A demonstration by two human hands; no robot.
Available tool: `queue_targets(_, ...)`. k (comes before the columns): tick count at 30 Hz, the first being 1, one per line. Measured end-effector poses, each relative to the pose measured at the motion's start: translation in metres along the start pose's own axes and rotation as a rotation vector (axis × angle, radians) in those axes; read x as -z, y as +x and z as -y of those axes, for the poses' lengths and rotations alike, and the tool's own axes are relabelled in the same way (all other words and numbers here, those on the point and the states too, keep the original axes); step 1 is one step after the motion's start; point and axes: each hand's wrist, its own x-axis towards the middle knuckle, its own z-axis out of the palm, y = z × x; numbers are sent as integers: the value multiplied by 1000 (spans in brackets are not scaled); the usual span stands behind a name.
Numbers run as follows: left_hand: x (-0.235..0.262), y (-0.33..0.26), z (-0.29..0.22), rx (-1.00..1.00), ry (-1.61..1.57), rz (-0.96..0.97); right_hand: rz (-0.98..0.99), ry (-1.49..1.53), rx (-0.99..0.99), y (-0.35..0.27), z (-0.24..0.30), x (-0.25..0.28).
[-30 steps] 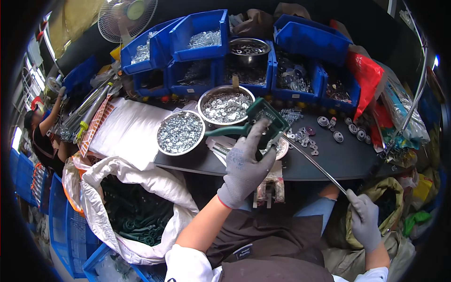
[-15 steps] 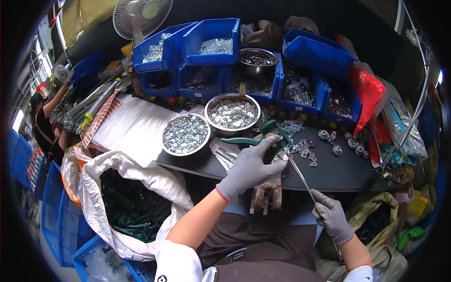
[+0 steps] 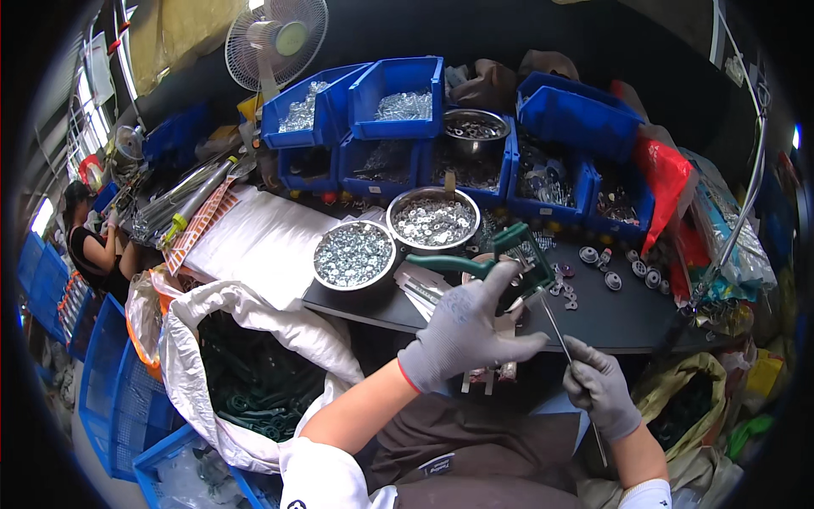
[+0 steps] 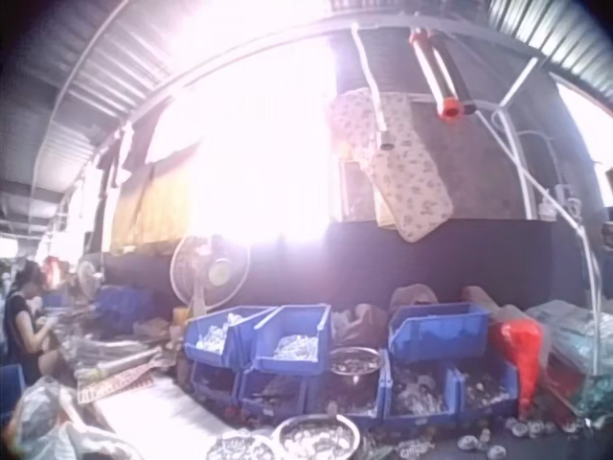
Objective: The person assembles mechanical components by applying grease with a grease gun, then securing metal plates with screws and washers using a power screwdriver.
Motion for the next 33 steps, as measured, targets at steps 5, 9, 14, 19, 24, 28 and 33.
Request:
queue_targets(5,-5,-29,-15,60,-43,-14,134,-65,184,20,-6,-6)
queue_targets(9,11,-57,-39,-181,86,-91,1,-1120,864,39,-13,3)
queue_targets(14,21,-106,-49,-199,194,363,-88,-1663,98,56,-127,25)
queue_targets(19,-48,-119,-12,54,163,376,263,-1437,-74,86,-216,30)
queue_targets(24,-76,-133,34,422,97,667,314,-1344,-155,70,-170,29)
queue_targets(28,-18,-116,70,253,-461,882,-421,-1135,373,17,-85,92)
queue_targets(33,-4,1,61,365,-193,516,-1487,-1169,284,-148,-82,326)
